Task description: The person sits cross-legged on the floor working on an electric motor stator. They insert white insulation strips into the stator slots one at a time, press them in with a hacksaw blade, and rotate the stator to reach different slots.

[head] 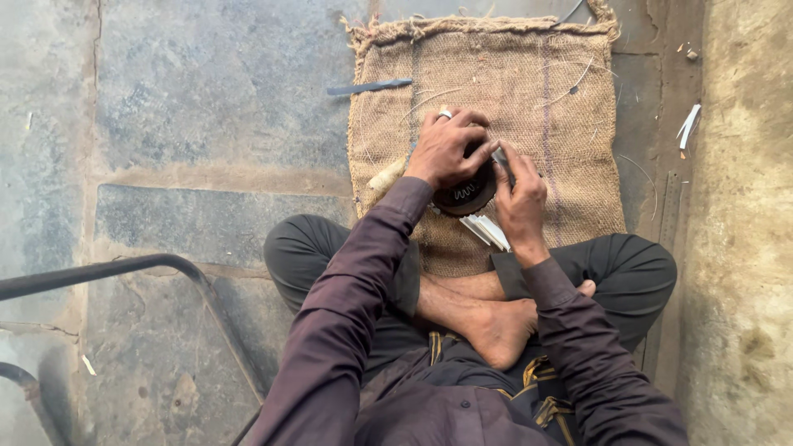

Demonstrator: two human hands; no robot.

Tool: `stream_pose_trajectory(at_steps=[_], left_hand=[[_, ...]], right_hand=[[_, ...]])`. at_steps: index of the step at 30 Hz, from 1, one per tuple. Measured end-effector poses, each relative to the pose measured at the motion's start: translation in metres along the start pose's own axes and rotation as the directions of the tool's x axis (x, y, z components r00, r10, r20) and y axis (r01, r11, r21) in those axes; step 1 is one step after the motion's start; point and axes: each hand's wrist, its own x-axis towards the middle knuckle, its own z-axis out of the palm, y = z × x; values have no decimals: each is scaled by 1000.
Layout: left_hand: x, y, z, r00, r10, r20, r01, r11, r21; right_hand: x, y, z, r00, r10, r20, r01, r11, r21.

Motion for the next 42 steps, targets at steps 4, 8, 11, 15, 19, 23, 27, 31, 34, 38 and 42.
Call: stream_pose_trajectory(at_steps=[4,8,11,15,19,23,27,31,34,38,42], left_hand=[[0,-1,1,999,-18,41,19,1000,-14],[1,0,0,999,3,35,-3,1000,2],[-2,-1,-1,999,-43,-3,43,998,-43],[-2,-9,-1,971,-195,-138,160,960,-231],[-3,-15,5,923,-330,-196,239,894,-380],[-6,-18,11,882,-427,-198,318,851,-417],[-6,-20,14,875,-446,-189,343,845,-409],[-7,-20,15,875,-447,-187,343,844,-413],[-7,-22,15,873,-448,-192,344,845,-410],[-7,-26,17,878,-438,-191,335,849,-408],[-6,-30,18,884,-426,-194,329,860,-390]], right_hand=[[-6,2,3,991,-127,-36,124,990,-62],[-10,5,5,980,-184,-77,174,977,-122],[-13,7,2,992,-56,-110,46,995,-92],[-30,6,-1,989,54,-138,-57,998,-16],[-55,-3,13,994,63,-85,-60,997,41],[-62,-9,29,996,32,-79,-34,999,-31],[-59,-16,40,999,-12,-51,3,984,-176],[-55,-22,46,994,-79,-80,53,958,-282],[-52,-25,50,999,-20,-51,4,954,-301],[-47,-27,53,999,51,-14,-53,947,-316],[-44,-30,56,998,59,-10,-59,943,-329]])
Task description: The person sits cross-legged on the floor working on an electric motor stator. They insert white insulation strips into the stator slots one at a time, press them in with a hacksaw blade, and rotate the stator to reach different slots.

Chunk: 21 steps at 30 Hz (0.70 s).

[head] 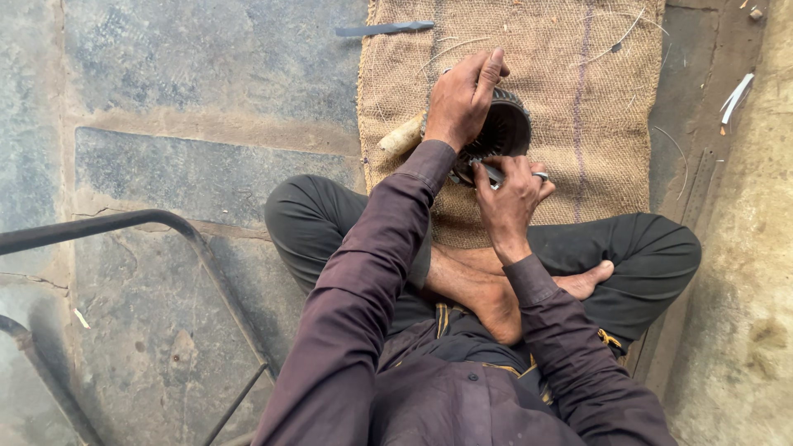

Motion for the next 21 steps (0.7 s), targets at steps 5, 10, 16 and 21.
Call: stream_pose_trajectory(at_steps=[5,10,16,21], left_hand=[[0,-3,0,1000,10,-3,-10,1000,18],[0,-7,1,1000,-3,2,3,1000,19],[3,-13,1,994,91,-60,-91,996,5],[2,-18,-5,998,38,-45,-39,999,-7]], right_hand=[[4,-6,3,996,85,6,-86,996,10],[6,-11,8,992,124,-13,-124,992,-22],[13,-19,12,984,175,23,-173,982,-74],[19,-28,20,961,266,79,-250,954,-164]])
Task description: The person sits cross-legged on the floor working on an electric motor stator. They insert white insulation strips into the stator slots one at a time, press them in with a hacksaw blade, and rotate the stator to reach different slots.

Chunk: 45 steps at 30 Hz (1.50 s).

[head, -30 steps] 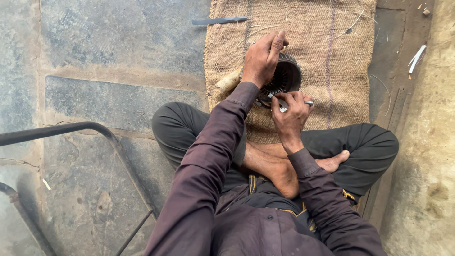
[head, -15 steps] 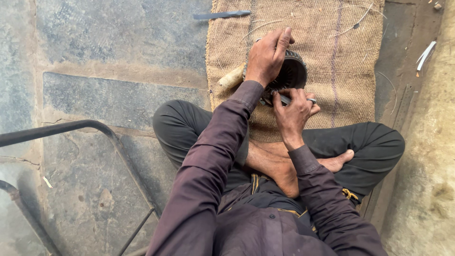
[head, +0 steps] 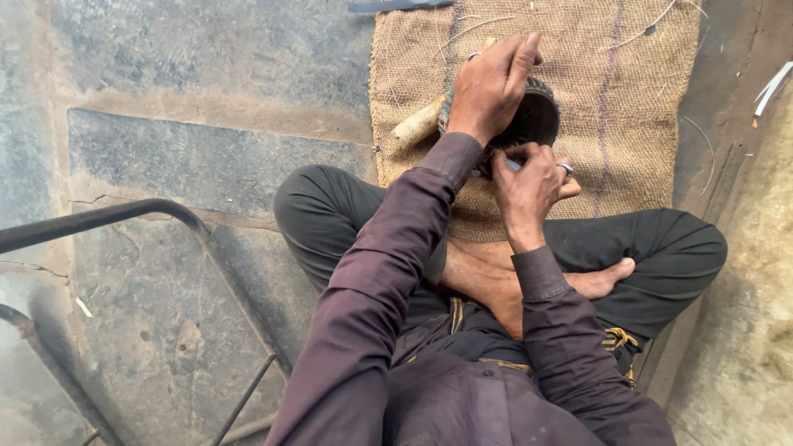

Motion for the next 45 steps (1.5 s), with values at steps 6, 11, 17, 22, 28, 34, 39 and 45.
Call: stream_pose_trajectory(at_steps=[6,11,17,22,28,34,39,45], left_hand=[[0,-4,-5,999,28,-19,-28,1000,8],[0,-5,-11,1000,3,-10,-3,1000,-25],[-2,-9,-13,1000,6,-19,-5,998,64],[1,-11,-10,998,45,-39,-43,998,36],[2,-8,-7,998,-52,42,52,999,-3],[3,-3,-1,1000,6,13,-6,999,40],[2,-1,4,1000,-2,17,1,998,59],[5,2,11,1000,-14,26,12,998,66]], right_hand=[[1,-15,5,997,73,16,-73,997,5],[-5,-27,1,992,99,77,-99,995,-3],[-22,-34,0,970,-217,-111,218,976,-1],[-16,-28,4,950,-299,-90,295,954,-60],[-9,-11,2,961,-276,-6,276,959,66],[-14,27,-11,891,-451,-45,453,891,30],[-16,47,-8,918,-398,-3,397,915,71],[-2,56,1,970,-239,40,227,953,203]])
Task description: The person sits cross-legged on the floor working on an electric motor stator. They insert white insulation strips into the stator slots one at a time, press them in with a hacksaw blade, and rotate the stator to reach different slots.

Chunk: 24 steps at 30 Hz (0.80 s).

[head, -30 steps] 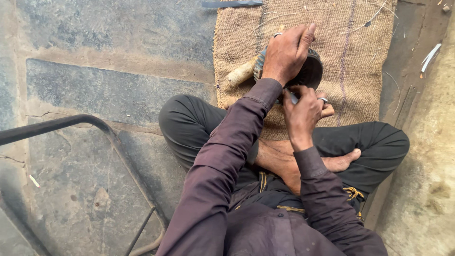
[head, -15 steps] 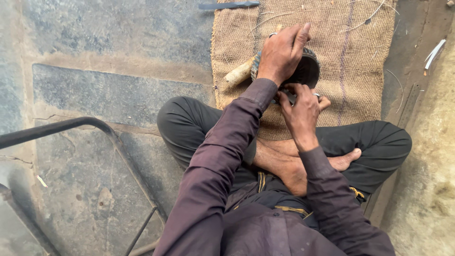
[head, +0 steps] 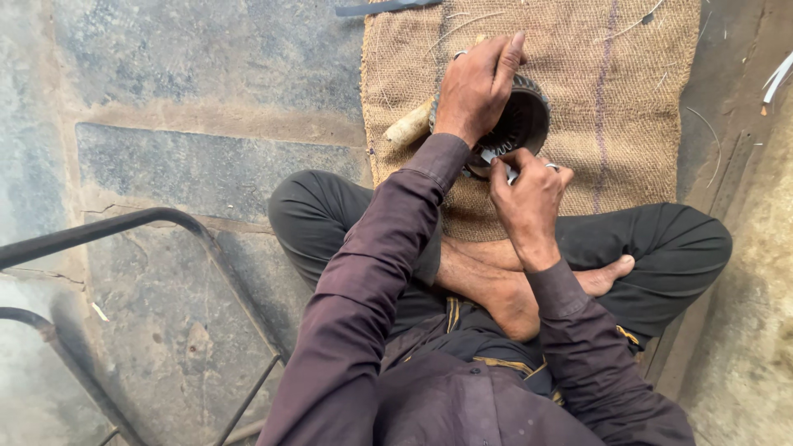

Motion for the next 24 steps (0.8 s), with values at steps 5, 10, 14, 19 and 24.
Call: stream_pose_trajectory(at_steps=[5,10,14,19,24], left_hand=[[4,5,-1,1000,18,4,-18,1000,7],[2,11,-2,1000,12,3,-12,1000,8],[3,11,-2,999,36,8,-36,999,-3],[7,9,3,999,20,44,-20,1000,-12],[9,10,6,999,6,49,-6,1000,-8]], right_hand=[[4,-3,2,999,30,26,-29,999,-23],[-1,-4,-16,991,-129,-44,129,992,10],[-11,0,-31,993,-118,-27,120,988,97],[-12,10,-25,981,-165,-103,176,979,101],[-4,18,-13,978,-169,-124,187,971,148]])
